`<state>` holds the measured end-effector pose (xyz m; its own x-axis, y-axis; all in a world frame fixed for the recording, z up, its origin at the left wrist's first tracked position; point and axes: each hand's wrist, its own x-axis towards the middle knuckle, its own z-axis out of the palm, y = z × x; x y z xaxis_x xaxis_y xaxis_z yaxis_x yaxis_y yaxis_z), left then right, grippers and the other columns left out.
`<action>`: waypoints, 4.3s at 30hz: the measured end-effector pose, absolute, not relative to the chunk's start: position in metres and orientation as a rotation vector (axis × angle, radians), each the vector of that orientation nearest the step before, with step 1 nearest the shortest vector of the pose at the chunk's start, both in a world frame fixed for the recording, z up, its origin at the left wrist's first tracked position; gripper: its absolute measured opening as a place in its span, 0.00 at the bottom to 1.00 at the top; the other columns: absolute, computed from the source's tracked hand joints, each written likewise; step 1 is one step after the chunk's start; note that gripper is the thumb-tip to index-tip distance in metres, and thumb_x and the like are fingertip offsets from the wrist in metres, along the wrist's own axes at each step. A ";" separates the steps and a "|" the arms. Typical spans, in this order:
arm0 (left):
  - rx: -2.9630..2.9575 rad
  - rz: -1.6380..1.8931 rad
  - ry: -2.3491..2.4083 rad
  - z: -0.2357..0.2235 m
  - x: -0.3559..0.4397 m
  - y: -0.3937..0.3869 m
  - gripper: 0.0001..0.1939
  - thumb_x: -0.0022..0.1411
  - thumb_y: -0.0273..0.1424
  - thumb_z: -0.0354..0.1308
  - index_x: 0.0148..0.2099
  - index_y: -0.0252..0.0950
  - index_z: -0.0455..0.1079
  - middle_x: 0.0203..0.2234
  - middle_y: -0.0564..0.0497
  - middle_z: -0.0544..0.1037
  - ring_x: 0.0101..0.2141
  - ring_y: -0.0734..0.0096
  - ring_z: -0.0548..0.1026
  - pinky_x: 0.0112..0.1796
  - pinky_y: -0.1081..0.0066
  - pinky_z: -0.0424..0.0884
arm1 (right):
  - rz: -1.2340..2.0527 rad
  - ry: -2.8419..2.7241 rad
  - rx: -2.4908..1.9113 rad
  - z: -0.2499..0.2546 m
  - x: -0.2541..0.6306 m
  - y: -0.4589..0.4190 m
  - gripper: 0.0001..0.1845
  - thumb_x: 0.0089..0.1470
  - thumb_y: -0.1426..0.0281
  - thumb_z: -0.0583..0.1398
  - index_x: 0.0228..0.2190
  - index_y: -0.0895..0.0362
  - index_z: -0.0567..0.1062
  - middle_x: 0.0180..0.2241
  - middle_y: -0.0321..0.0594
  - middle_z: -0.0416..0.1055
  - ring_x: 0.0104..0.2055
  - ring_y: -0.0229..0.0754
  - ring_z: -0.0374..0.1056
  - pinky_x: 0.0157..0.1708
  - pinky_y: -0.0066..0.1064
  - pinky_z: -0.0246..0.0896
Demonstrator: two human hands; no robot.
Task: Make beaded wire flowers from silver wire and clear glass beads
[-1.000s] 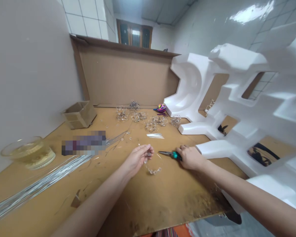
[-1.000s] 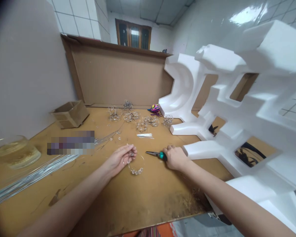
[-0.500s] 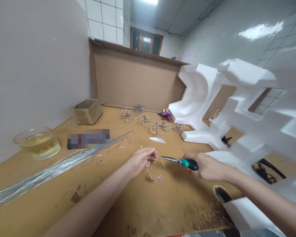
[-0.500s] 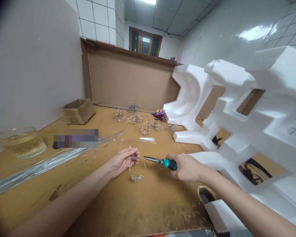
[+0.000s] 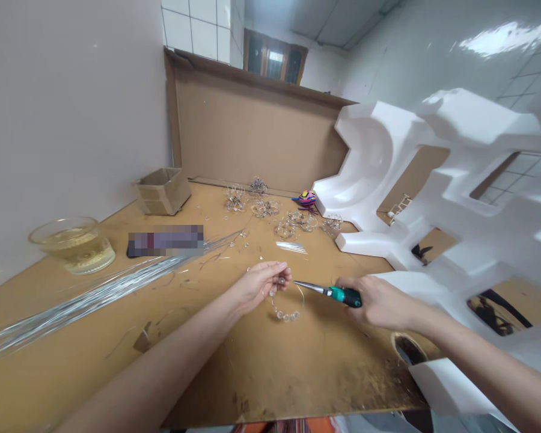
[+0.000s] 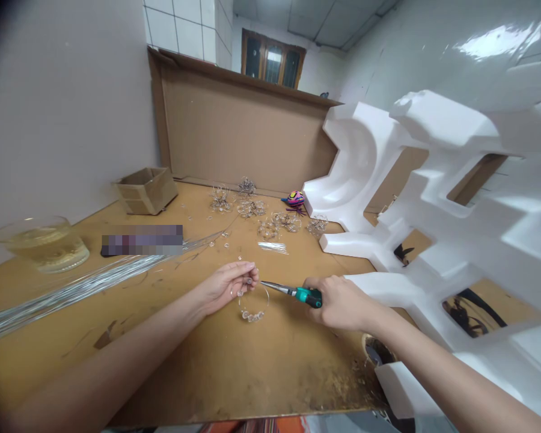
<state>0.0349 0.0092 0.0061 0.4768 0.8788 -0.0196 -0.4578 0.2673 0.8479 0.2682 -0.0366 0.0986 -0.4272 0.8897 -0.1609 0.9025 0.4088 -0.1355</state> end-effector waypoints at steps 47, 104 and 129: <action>0.985 1.119 0.639 0.004 0.043 0.007 0.12 0.55 0.38 0.56 0.30 0.33 0.67 0.20 0.55 0.67 0.21 0.81 0.64 0.27 0.76 0.61 | -1.085 2.551 1.847 0.052 0.285 -0.048 0.02 0.45 0.73 0.52 0.23 0.56 0.61 0.20 0.29 0.54 0.23 0.32 0.50 0.22 0.25 0.45; 1.391 0.936 0.791 -0.003 0.053 -0.001 0.10 0.55 0.35 0.52 0.31 0.35 0.69 0.16 0.56 0.67 0.20 0.76 0.63 0.27 0.74 0.58 | 0.383 2.487 1.912 0.052 0.261 -0.057 0.13 0.48 0.67 0.53 0.39 0.53 0.67 0.30 0.39 0.71 0.26 0.41 0.65 0.22 0.29 0.39; 1.149 1.042 0.731 -0.004 0.065 -0.014 0.19 0.60 0.44 0.45 0.31 0.34 0.67 0.14 0.58 0.58 0.18 0.77 0.57 0.25 0.74 0.55 | 0.430 2.540 1.984 0.054 0.255 -0.063 0.17 0.47 0.68 0.54 0.42 0.54 0.67 0.35 0.42 0.68 0.36 0.46 0.64 0.30 0.31 0.48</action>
<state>0.0652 -0.0143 -0.0036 0.3700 0.9280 0.0435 -0.2751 0.0647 0.9593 0.2550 -0.0633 0.0540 -0.2519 0.9358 0.2467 0.9648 0.2230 0.1391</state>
